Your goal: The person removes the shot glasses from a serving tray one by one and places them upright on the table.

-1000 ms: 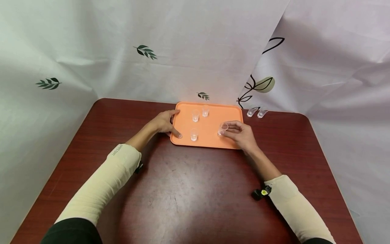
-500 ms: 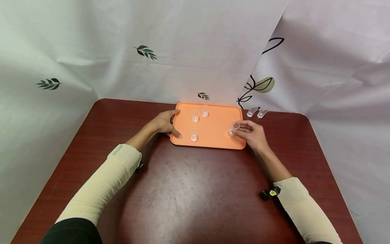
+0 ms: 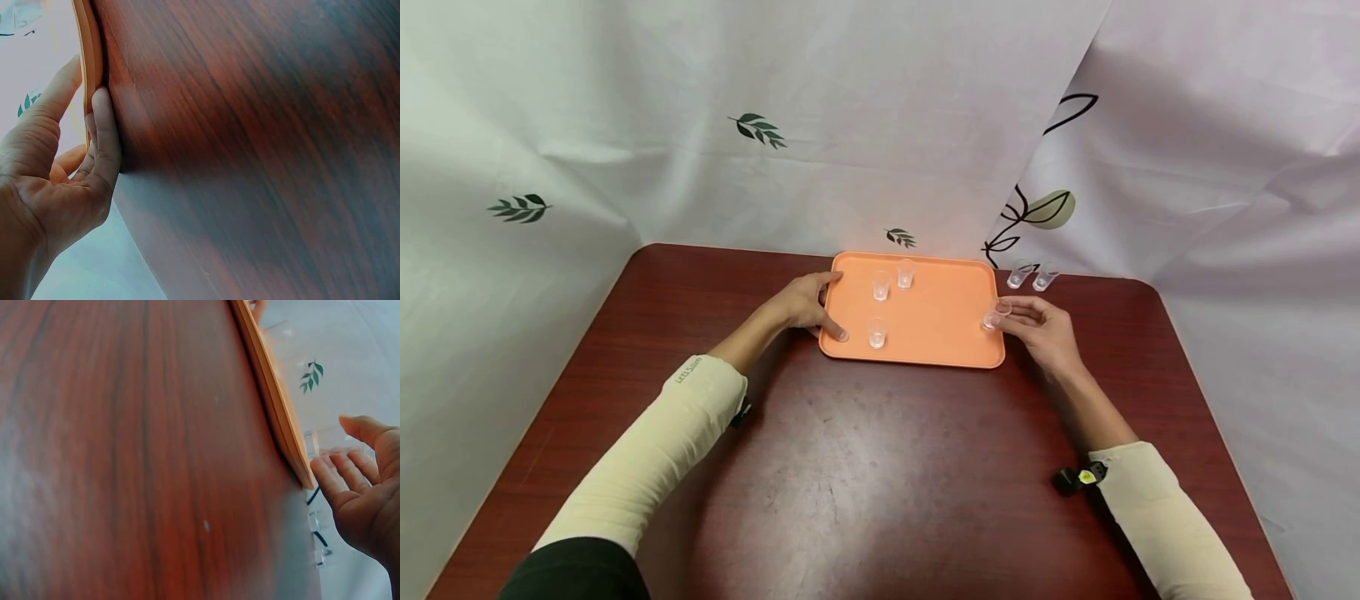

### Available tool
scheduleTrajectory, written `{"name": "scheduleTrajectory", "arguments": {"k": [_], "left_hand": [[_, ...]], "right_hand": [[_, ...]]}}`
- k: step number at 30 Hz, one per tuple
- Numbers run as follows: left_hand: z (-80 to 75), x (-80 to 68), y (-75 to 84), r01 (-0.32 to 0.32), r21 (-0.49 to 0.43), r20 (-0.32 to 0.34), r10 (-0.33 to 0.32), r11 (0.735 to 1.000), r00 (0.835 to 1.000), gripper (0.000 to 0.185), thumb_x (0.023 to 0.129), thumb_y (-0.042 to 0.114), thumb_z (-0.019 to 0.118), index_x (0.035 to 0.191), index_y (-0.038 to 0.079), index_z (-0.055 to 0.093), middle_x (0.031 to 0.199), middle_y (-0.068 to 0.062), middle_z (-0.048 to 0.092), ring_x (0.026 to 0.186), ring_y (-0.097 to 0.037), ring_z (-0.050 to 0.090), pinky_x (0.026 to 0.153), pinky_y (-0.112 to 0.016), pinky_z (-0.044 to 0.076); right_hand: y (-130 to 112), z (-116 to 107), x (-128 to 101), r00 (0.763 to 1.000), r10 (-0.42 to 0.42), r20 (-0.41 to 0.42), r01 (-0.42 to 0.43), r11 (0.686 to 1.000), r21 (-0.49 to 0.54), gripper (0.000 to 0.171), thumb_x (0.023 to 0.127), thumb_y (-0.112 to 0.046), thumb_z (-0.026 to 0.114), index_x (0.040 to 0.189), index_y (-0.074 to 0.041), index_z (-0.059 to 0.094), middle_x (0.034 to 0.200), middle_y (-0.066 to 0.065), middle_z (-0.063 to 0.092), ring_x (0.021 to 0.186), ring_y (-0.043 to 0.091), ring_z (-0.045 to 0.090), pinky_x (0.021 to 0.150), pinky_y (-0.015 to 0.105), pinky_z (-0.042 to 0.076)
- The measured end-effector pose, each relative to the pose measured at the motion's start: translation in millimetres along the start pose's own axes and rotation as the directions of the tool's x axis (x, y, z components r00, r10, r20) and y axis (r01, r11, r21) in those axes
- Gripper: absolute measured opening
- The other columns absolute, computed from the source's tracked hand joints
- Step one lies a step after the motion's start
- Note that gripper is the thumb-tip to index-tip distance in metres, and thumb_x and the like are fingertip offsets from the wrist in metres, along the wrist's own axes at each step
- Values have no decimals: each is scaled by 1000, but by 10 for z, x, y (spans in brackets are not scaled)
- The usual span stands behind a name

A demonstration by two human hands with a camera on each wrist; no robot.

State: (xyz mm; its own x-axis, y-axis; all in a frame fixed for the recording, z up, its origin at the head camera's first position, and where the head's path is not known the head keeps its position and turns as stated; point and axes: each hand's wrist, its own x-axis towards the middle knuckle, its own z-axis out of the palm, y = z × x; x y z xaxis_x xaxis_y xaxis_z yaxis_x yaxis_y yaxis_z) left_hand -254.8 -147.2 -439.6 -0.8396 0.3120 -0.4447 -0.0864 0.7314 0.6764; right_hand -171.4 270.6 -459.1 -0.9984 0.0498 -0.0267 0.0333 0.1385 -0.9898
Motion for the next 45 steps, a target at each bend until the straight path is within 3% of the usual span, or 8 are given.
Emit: {"name": "scheduleTrajectory", "arguments": {"k": [19,30,38,45], "left_hand": [[17,4,2,-17,1,-5,17,1000,1000,128,81,14,105,182,19,26,173,-26,41,72,-20,72,67,-32,68],[14,14,-19,-4,-9,-5,4,1000,1000,128,81,13,104,182,20,26,171,-26,43,71,-20,72,66,-32,67],[6,-2,-18,-8,-2,-7,8,1000,1000,128,81,14,104,182,19,25,171,-26,43,70,-20,71,66,-31,66],[16,4,-14,-6,-5,-5,6,1000,1000,128,83,13,103,183,20,24,171,-25,43,75,-21,70,66,-31,65]], "right_hand": [[49,-377,41,993,-63,-96,73,992,102,42,94,5,88,133,12,73,103,-11,86,94,1,83,85,15,67],[74,-596,108,984,-20,-175,39,993,107,45,92,5,90,133,11,73,96,-14,85,92,-2,79,82,11,65],[133,-746,168,974,38,-222,-5,989,150,35,92,5,89,125,0,79,95,-14,85,88,-4,80,79,11,65],[142,-853,230,965,58,-256,-12,984,179,33,91,7,89,121,-4,81,95,-13,86,86,-3,80,77,12,66]]}}
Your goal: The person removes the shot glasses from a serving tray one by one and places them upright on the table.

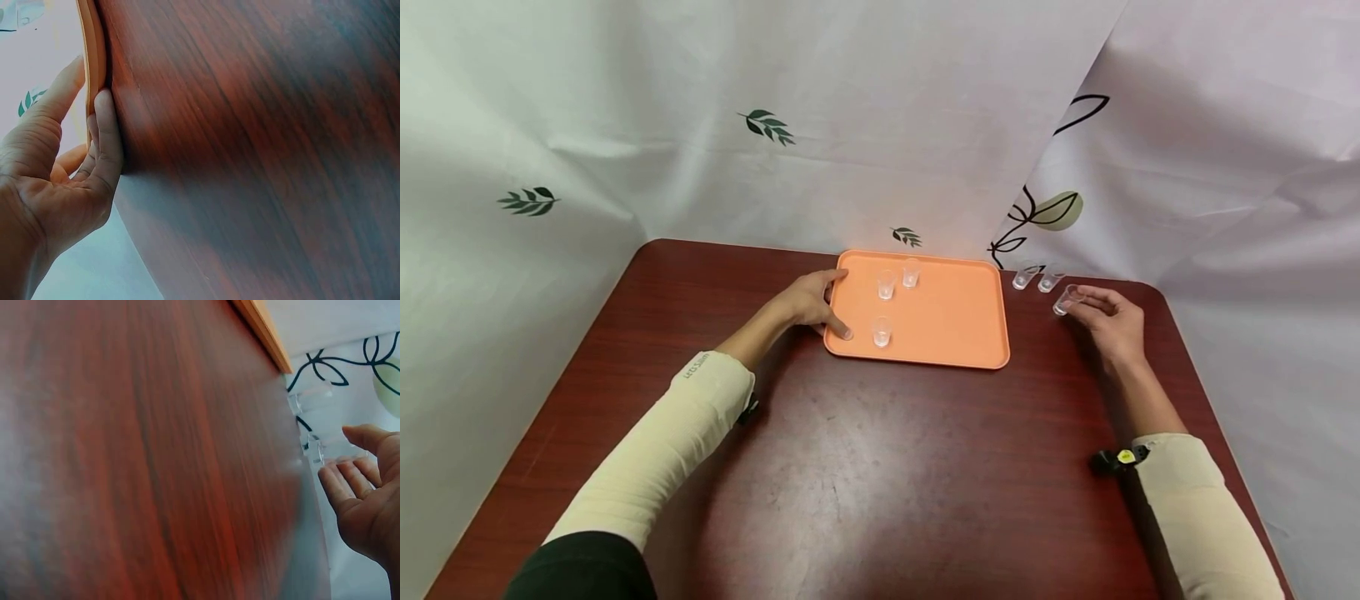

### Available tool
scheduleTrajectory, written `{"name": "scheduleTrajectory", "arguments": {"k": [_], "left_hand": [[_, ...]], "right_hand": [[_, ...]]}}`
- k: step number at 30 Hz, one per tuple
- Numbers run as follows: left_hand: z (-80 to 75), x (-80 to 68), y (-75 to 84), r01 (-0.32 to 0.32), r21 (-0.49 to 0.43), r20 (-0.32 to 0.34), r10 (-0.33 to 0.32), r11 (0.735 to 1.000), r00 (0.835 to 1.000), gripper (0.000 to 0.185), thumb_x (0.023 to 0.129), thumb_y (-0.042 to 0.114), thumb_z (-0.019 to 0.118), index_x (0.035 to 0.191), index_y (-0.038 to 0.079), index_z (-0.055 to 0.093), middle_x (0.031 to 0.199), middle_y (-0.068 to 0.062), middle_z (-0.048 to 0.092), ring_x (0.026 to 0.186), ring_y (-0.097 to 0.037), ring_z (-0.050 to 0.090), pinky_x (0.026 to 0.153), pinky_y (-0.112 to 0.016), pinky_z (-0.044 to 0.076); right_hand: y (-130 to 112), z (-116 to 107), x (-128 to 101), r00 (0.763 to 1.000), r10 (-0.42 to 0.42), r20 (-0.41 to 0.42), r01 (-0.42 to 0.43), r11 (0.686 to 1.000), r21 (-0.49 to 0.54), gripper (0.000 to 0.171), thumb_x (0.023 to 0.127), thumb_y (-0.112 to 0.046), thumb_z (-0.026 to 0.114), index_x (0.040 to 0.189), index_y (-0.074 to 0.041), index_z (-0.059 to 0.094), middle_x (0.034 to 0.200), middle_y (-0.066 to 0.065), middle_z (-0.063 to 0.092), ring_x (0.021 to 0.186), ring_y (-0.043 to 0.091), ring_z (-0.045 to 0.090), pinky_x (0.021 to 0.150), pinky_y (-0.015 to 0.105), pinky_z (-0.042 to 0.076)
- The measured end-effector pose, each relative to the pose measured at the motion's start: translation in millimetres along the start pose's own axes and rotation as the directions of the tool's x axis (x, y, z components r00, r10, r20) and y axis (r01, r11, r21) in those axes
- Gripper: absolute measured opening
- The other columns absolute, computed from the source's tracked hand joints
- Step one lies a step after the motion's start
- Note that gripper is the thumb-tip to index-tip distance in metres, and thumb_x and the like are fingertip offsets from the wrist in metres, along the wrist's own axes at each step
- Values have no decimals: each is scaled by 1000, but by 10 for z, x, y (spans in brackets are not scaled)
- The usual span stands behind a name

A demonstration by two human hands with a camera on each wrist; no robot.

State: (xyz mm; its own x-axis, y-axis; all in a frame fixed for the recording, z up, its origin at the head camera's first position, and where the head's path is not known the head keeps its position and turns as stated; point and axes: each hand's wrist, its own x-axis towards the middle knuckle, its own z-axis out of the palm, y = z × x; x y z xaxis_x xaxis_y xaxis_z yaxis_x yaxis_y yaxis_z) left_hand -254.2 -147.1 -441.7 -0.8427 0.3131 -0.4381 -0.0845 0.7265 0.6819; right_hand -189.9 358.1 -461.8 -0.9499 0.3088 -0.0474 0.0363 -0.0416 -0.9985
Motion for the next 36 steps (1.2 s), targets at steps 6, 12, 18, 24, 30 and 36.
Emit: {"name": "scheduleTrajectory", "arguments": {"k": [6,12,18,24,30,36], "left_hand": [[-17,-9,11,3,32,-4,-3,999,1000,127,82,18,104,182,21,25,177,-23,39,86,-24,70,69,-30,64],[-9,-7,23,-3,46,-14,3,999,1000,128,81,19,105,182,20,26,178,-21,38,96,-30,69,71,-29,62],[-11,-17,20,-1,52,-17,2,999,1000,128,81,19,105,182,20,26,181,-20,35,109,-32,65,73,-28,60],[-10,-9,8,-2,45,-14,3,999,1000,128,81,18,105,182,20,26,179,-22,37,86,-24,69,69,-29,62],[-12,-11,12,2,34,-11,-1,999,1000,127,82,17,105,182,21,26,178,-23,37,77,-22,70,68,-30,64],[-17,-17,29,1,53,-9,0,999,1000,127,82,19,104,182,20,26,179,-22,36,87,-25,69,69,-29,63]], "right_hand": [[6,-25,97,999,18,-35,-18,1000,-21,31,91,9,88,118,-7,82,92,-15,84,85,-4,78,76,10,64],[-20,-24,152,998,43,-49,-43,999,8,31,92,12,85,117,-6,81,92,-14,84,85,-3,78,77,11,65],[-50,-9,223,996,53,-74,-52,999,12,30,92,13,84,116,-4,79,90,-14,84,86,-4,78,77,10,64],[-47,-38,311,993,69,-92,-69,998,3,32,92,12,84,120,-4,80,90,-15,83,87,-4,78,77,10,64],[-69,-41,367,991,90,-103,-89,996,12,34,92,12,85,121,-6,81,91,-14,82,85,-4,76,78,11,65],[-75,-47,406,988,109,-111,-108,994,14,34,92,10,86,120,-9,82,91,-15,82,85,-5,75,79,10,64]]}}
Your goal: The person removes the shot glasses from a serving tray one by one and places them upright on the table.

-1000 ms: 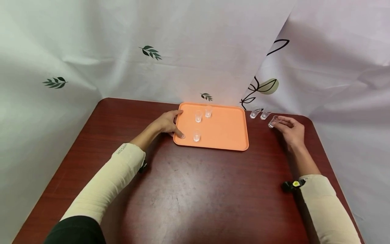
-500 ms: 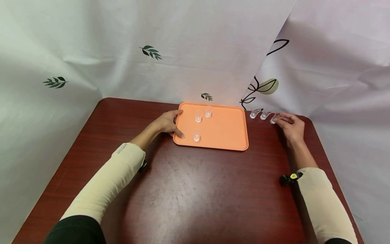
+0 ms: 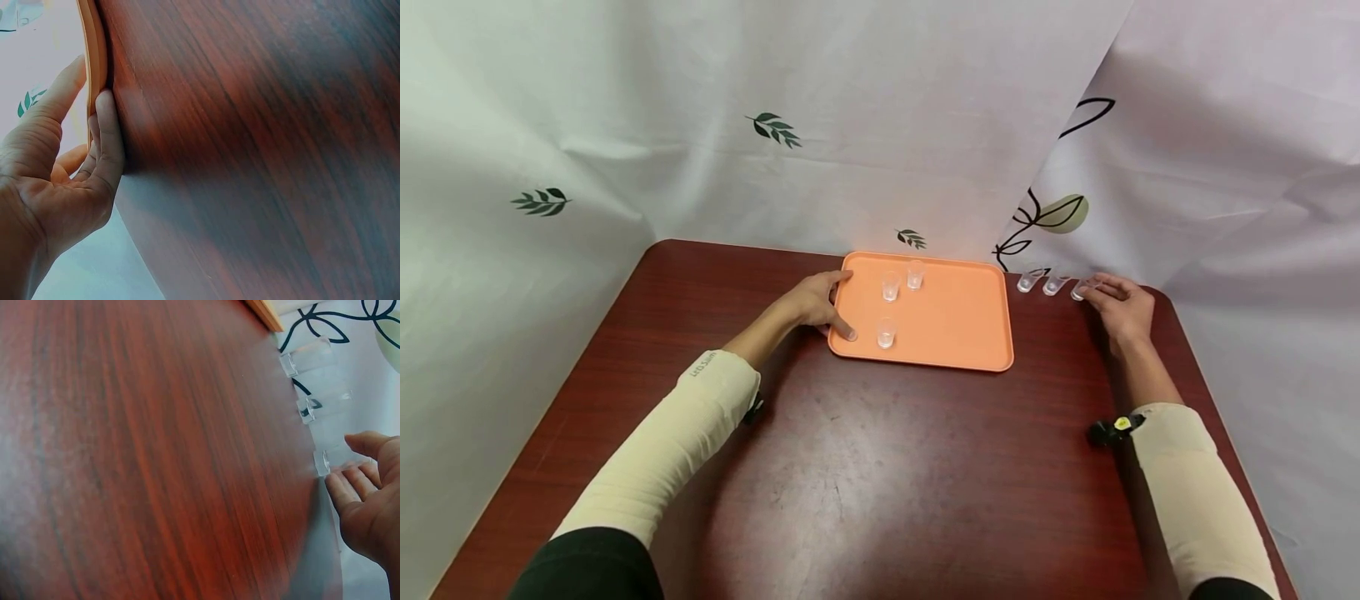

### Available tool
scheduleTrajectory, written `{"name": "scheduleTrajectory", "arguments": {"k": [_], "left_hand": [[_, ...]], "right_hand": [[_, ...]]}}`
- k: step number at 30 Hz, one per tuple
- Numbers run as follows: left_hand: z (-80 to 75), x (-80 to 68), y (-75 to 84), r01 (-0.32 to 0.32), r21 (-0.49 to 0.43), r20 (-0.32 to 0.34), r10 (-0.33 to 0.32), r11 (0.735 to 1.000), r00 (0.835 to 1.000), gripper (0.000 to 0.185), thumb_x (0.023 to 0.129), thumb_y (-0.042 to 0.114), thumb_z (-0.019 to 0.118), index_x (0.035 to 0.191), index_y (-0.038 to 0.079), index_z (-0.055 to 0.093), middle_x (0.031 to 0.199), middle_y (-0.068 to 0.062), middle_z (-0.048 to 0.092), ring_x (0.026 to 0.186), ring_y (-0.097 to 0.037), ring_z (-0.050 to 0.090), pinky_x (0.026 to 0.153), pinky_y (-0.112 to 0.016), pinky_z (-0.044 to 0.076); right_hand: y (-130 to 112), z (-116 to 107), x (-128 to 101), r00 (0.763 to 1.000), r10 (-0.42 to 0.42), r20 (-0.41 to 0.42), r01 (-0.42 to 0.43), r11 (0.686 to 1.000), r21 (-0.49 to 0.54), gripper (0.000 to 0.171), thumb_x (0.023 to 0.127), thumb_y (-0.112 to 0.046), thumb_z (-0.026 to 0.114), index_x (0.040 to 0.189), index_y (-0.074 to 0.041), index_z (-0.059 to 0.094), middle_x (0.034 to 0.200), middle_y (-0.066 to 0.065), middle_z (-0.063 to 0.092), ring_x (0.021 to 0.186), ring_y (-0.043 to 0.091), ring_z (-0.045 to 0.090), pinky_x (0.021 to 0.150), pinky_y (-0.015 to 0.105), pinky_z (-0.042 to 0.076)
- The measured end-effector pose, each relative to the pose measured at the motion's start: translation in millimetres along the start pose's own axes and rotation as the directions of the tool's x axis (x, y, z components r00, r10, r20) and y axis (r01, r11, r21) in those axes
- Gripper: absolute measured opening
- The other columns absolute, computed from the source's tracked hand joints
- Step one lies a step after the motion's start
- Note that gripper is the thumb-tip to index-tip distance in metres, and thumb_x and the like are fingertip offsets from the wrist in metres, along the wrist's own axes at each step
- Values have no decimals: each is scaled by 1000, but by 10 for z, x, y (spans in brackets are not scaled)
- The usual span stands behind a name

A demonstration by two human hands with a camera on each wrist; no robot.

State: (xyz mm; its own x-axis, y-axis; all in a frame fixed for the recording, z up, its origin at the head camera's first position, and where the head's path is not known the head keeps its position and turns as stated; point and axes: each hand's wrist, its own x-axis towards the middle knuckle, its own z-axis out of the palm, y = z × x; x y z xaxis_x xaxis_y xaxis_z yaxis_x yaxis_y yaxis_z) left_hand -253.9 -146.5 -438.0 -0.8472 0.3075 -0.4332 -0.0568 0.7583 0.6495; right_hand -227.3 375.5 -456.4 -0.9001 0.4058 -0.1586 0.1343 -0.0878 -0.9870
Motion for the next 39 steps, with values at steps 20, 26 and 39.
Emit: {"name": "scheduleTrajectory", "arguments": {"k": [20,26,39], "left_hand": [[4,-4,7,13,-25,7,-12,1000,1000,129,80,17,106,182,20,26,182,-20,30,73,-19,69,67,-30,66],[-3,-3,15,17,-33,11,-17,999,1000,128,82,15,104,182,20,25,178,-23,35,71,-19,71,67,-31,67],[0,8,32,14,10,10,-14,1000,1000,128,82,19,104,182,19,24,181,-21,35,104,-29,70,74,-28,63]], "right_hand": [[27,-81,-103,1000,27,11,-28,999,42,31,94,12,84,116,-10,80,90,-13,84,83,-3,79,79,14,66],[51,-124,-154,999,22,25,-23,1000,10,33,95,8,85,122,-10,80,94,-15,83,84,-5,79,81,13,66],[52,-120,-310,995,-1,104,-4,999,40,29,96,11,82,117,-9,79,90,-11,84,82,-2,80,82,15,67]]}}
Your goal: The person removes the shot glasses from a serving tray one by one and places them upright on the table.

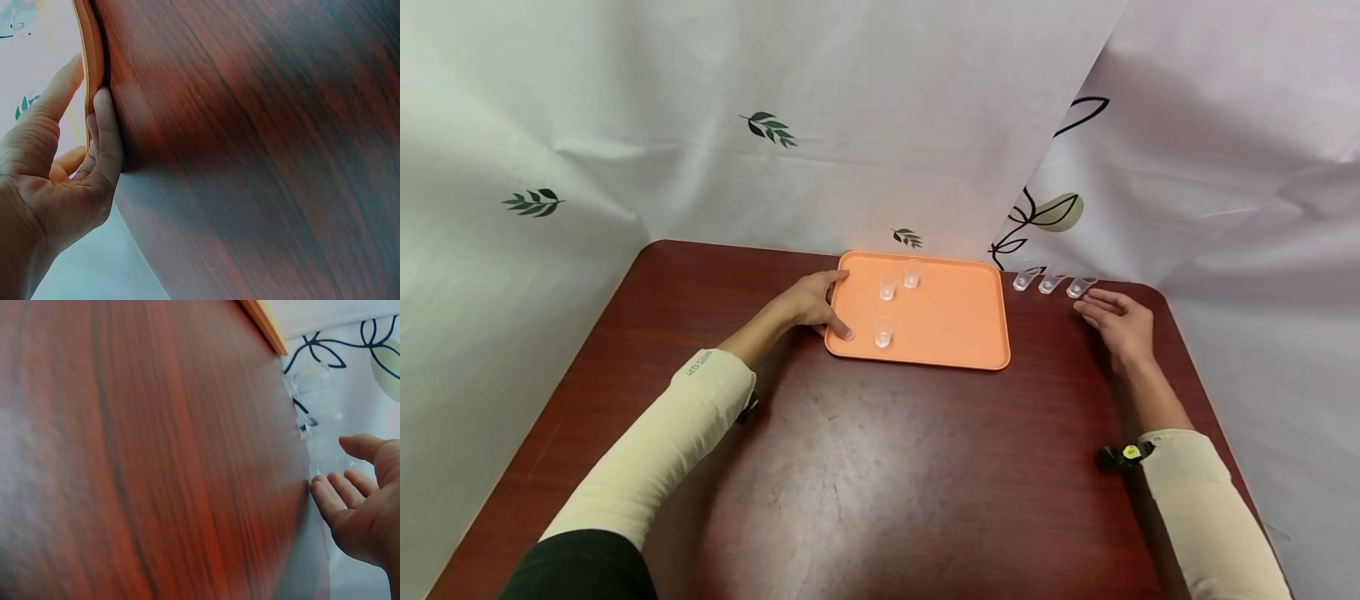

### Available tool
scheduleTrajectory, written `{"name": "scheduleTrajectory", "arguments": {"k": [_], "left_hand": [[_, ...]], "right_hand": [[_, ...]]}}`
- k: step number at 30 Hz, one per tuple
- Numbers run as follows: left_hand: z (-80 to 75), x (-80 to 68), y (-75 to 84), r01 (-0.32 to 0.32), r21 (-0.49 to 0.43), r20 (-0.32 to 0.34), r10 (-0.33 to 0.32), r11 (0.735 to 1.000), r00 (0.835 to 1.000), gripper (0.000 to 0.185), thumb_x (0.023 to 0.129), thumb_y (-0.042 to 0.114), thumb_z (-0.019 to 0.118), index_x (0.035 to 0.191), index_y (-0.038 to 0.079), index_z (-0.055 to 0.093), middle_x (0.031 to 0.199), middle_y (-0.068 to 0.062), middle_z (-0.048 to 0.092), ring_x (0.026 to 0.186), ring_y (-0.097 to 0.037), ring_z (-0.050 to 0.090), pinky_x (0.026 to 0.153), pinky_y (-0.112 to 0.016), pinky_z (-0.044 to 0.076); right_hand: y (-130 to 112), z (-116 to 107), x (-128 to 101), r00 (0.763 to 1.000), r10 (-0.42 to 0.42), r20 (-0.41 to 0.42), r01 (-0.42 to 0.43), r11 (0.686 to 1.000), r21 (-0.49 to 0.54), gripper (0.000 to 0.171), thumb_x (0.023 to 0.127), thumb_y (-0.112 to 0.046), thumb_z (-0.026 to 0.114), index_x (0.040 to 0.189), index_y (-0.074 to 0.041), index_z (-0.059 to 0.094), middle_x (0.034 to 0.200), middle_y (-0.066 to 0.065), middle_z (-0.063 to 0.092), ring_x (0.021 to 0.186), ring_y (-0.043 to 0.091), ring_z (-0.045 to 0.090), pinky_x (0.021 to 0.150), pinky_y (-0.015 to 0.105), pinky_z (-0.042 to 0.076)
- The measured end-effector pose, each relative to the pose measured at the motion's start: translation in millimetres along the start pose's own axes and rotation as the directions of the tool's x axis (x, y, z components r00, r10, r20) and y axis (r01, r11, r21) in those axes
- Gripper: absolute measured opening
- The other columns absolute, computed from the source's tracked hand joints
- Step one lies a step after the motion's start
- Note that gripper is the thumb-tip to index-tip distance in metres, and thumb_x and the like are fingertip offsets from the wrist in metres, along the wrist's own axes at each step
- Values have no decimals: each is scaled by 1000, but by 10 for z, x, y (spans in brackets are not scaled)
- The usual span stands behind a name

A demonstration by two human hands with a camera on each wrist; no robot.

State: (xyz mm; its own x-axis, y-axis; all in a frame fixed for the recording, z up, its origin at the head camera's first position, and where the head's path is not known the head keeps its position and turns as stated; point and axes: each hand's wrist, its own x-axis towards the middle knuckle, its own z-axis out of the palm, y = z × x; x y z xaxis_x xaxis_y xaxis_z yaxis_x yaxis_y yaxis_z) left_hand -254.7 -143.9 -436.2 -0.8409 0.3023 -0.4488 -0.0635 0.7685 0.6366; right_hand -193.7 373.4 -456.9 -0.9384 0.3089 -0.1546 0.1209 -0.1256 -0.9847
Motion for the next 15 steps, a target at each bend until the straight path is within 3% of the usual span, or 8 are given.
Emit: {"name": "scheduleTrajectory", "arguments": {"k": [3,9,15], "left_hand": [[4,6,-6,-3,7,-4,3,1000,1000,129,82,19,105,182,18,25,180,-20,37,108,-29,67,75,-27,61],[4,8,-17,-3,-12,-3,3,1000,1000,129,82,17,105,182,18,24,177,-23,39,79,-21,71,69,-28,63],[1,-6,-9,-4,-8,-9,4,1000,1000,129,81,17,105,182,18,25,178,-22,38,82,-21,70,71,-27,62]], "right_hand": [[13,46,-25,999,-20,34,19,999,27,29,96,13,81,115,-9,81,92,-9,85,82,-1,82,82,15,67],[30,199,-63,995,-55,89,55,998,-4,28,98,10,80,118,-9,81,94,-14,85,85,-2,82,83,14,66],[23,406,-81,989,-81,128,91,993,-77,30,99,4,83,127,-4,77,97,-15,85,90,-6,81,85,12,65]]}}
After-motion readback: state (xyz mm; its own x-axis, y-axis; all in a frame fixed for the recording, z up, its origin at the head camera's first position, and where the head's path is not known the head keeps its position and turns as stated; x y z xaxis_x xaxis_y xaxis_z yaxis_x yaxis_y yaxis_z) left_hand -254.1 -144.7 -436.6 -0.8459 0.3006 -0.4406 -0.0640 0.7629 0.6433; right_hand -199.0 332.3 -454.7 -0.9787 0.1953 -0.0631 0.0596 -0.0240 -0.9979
